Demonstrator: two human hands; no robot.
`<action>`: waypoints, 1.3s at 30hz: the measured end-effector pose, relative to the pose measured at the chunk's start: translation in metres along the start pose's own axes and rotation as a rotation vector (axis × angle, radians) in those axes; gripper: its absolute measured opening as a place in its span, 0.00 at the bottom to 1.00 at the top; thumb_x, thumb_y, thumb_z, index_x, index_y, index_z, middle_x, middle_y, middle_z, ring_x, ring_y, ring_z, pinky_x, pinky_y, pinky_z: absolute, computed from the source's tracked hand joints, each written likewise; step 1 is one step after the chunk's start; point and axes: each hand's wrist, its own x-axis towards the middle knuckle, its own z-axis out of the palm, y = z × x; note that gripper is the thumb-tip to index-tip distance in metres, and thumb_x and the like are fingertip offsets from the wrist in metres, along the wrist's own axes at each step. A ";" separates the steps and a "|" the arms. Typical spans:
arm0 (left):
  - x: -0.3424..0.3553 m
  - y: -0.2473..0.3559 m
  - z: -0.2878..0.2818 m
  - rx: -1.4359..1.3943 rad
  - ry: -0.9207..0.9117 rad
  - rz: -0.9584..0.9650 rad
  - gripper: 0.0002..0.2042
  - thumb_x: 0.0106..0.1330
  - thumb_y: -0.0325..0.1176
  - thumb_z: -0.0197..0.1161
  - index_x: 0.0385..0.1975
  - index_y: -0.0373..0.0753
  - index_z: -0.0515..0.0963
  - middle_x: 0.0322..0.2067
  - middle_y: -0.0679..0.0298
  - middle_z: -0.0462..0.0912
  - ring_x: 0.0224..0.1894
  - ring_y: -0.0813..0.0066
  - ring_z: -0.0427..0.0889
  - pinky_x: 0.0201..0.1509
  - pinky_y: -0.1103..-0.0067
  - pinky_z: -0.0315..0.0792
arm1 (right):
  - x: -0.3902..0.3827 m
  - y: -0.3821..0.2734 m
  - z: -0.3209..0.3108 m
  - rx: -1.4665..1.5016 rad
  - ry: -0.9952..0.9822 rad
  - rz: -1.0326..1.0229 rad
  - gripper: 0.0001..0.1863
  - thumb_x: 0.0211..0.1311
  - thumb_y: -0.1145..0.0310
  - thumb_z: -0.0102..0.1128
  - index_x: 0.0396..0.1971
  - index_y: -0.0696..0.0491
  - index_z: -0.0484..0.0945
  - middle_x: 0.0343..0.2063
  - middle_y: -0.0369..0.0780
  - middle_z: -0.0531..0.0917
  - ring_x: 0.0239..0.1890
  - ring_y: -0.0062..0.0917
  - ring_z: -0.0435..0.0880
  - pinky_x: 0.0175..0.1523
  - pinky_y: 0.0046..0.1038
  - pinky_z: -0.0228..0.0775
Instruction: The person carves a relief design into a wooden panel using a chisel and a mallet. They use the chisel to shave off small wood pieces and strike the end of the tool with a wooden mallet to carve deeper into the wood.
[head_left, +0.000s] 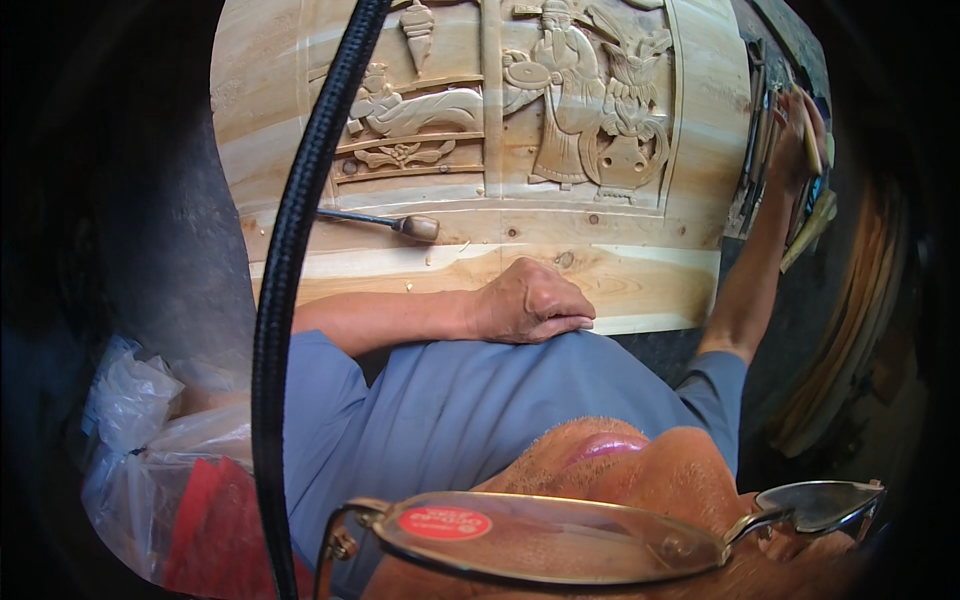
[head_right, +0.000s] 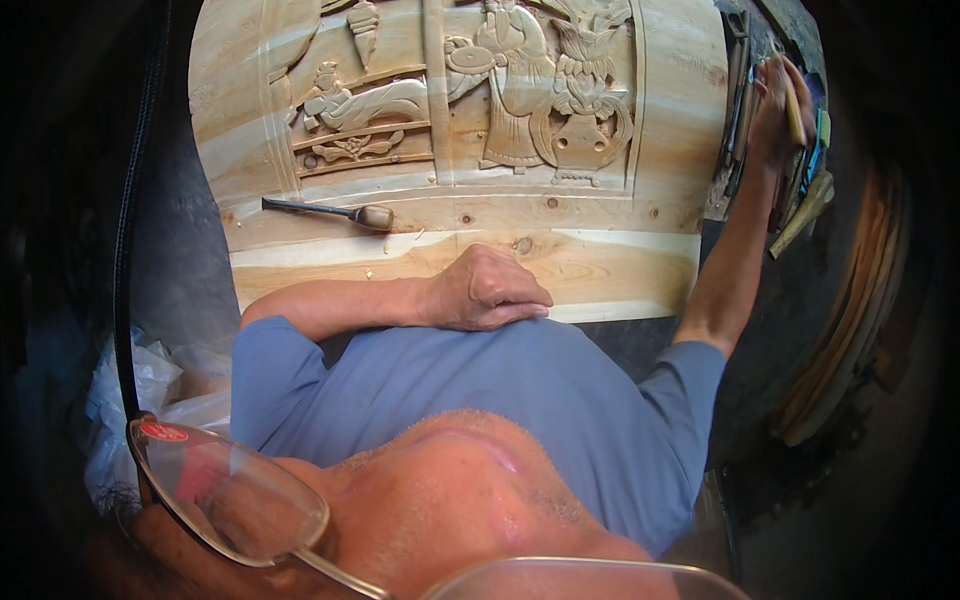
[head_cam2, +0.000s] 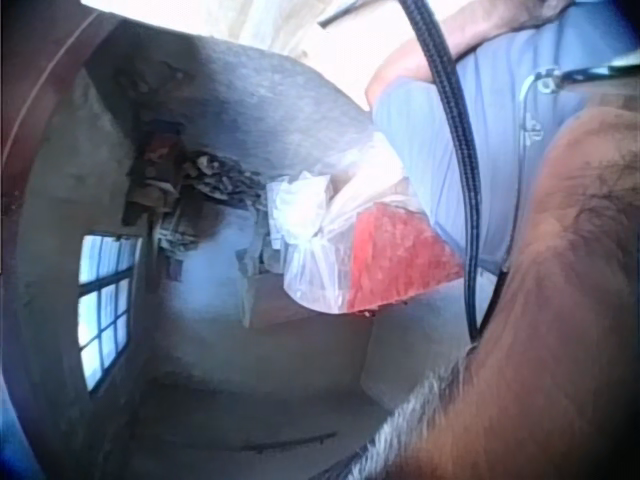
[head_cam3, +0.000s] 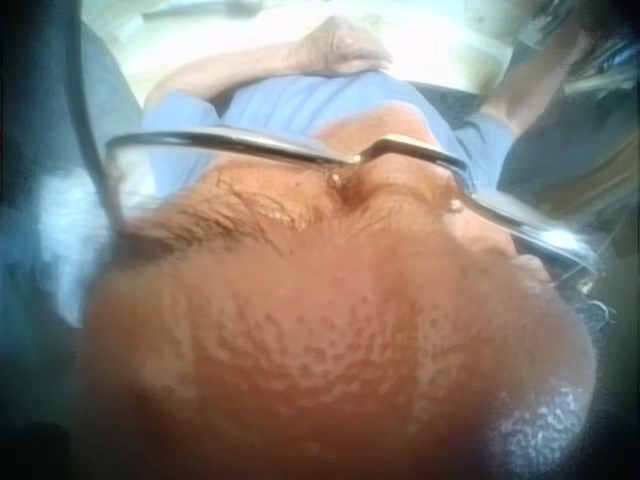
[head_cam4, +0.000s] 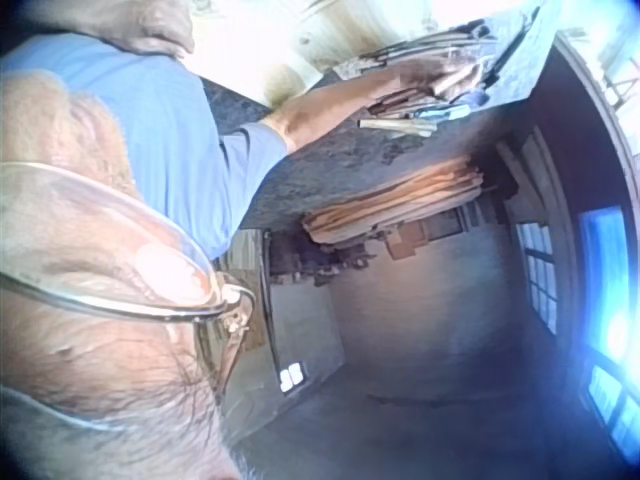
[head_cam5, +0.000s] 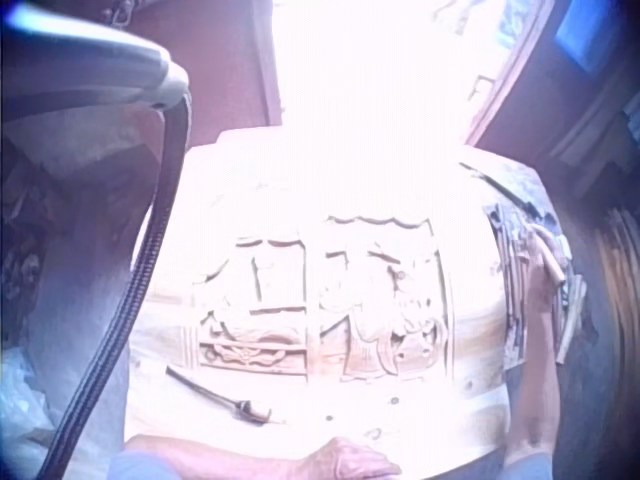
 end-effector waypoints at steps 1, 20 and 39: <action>0.000 0.000 0.000 -0.005 -0.008 0.000 0.05 0.66 0.31 0.74 0.35 0.38 0.87 0.27 0.59 0.88 0.29 0.58 0.87 0.34 0.68 0.79 | -0.026 -0.032 0.000 -0.112 0.050 -0.097 0.18 0.76 0.61 0.68 0.53 0.61 0.86 0.42 0.45 0.92 0.48 0.28 0.91 0.54 0.29 0.84; 0.001 0.000 -0.006 -0.058 0.027 -0.104 0.05 0.67 0.30 0.74 0.37 0.35 0.89 0.32 0.58 0.90 0.31 0.59 0.89 0.36 0.69 0.81 | -0.226 -0.114 0.062 -0.185 -0.250 -0.309 0.22 0.77 0.71 0.65 0.67 0.59 0.77 0.53 0.48 0.90 0.53 0.33 0.92 0.59 0.32 0.83; 0.062 -0.009 -0.088 0.177 0.318 -0.160 0.53 0.67 0.74 0.61 0.72 0.24 0.65 0.64 0.35 0.77 0.66 0.37 0.77 0.74 0.56 0.68 | -0.258 -0.156 0.127 -0.330 -0.190 -0.366 0.30 0.65 0.62 0.76 0.63 0.62 0.80 0.41 0.48 0.91 0.36 0.37 0.93 0.39 0.33 0.84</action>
